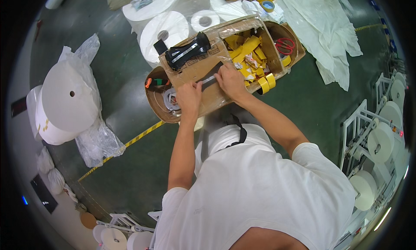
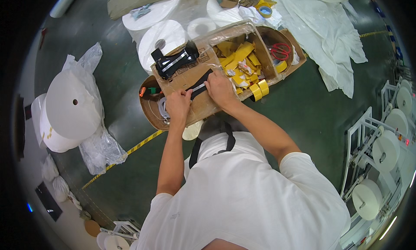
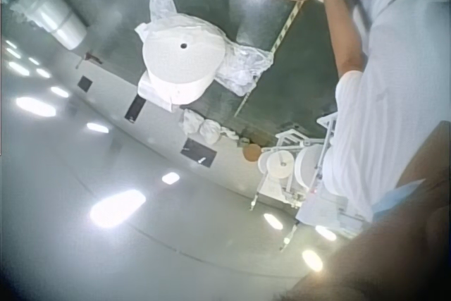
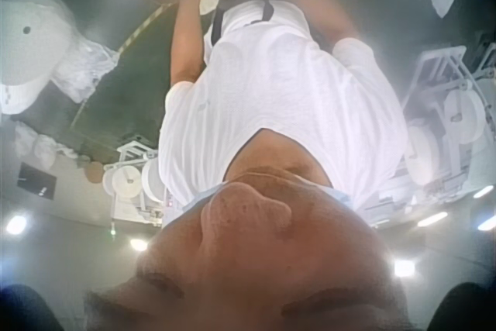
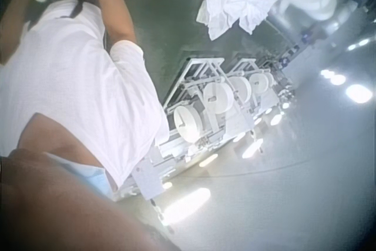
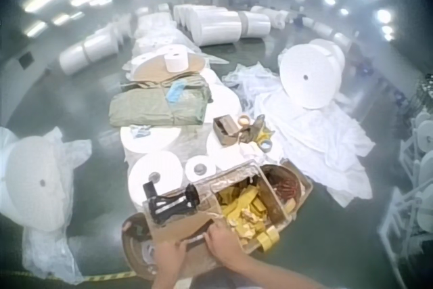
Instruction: The person tapes a large paper roll, cuts pieces of yellow tape with shears, and applies them to small tubes, then places the tubes and tape into a cardboard box.
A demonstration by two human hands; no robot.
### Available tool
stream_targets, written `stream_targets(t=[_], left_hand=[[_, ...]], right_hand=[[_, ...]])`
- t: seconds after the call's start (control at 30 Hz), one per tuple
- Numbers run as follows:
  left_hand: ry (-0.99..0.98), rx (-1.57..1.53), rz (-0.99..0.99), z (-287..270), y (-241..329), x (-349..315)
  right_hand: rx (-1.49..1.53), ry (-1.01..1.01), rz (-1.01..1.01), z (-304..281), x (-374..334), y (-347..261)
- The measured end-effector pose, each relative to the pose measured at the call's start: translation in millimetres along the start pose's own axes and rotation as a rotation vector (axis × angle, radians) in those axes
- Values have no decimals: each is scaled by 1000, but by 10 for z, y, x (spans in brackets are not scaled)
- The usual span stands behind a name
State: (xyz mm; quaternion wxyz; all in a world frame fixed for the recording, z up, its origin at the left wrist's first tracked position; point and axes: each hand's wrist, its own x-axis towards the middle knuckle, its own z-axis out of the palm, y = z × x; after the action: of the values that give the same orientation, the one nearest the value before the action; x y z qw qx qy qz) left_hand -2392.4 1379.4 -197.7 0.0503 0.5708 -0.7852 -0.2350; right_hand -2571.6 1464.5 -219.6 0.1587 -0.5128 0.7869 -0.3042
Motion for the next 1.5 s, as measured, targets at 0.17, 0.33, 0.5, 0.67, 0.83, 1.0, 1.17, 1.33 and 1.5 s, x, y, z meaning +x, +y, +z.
stream_targets(t=[0.17,0.33,0.5,0.67,0.83,1.0,1.17,1.33,1.5], left_hand=[[117,-1,-35,-11,-3,-6],[107,-22,-30,-92,-89,-55],[15,-556,-98,-530,-313,-310],[-265,-714,-58,-656,-315,-657],[-486,-626,153,-534,78,-820],[-649,-501,244,-516,350,-879],[-799,-672,117,-334,315,-952],[-551,-1189,-113,-89,213,-925],[-272,-1077,-83,-139,131,-847]], right_hand=[[-40,35,-167,-81,-14,-119],[-99,-82,-395,-85,-74,109],[94,-109,-389,-866,-123,155],[-169,-687,-478,-1651,-391,827],[-466,-654,-672,-1618,-510,1048],[-566,-642,-665,-1654,-350,1037],[169,-497,-617,-1686,-410,537],[25,-427,-758,-1453,-620,-118],[465,-460,-430,-1304,-629,-72]])
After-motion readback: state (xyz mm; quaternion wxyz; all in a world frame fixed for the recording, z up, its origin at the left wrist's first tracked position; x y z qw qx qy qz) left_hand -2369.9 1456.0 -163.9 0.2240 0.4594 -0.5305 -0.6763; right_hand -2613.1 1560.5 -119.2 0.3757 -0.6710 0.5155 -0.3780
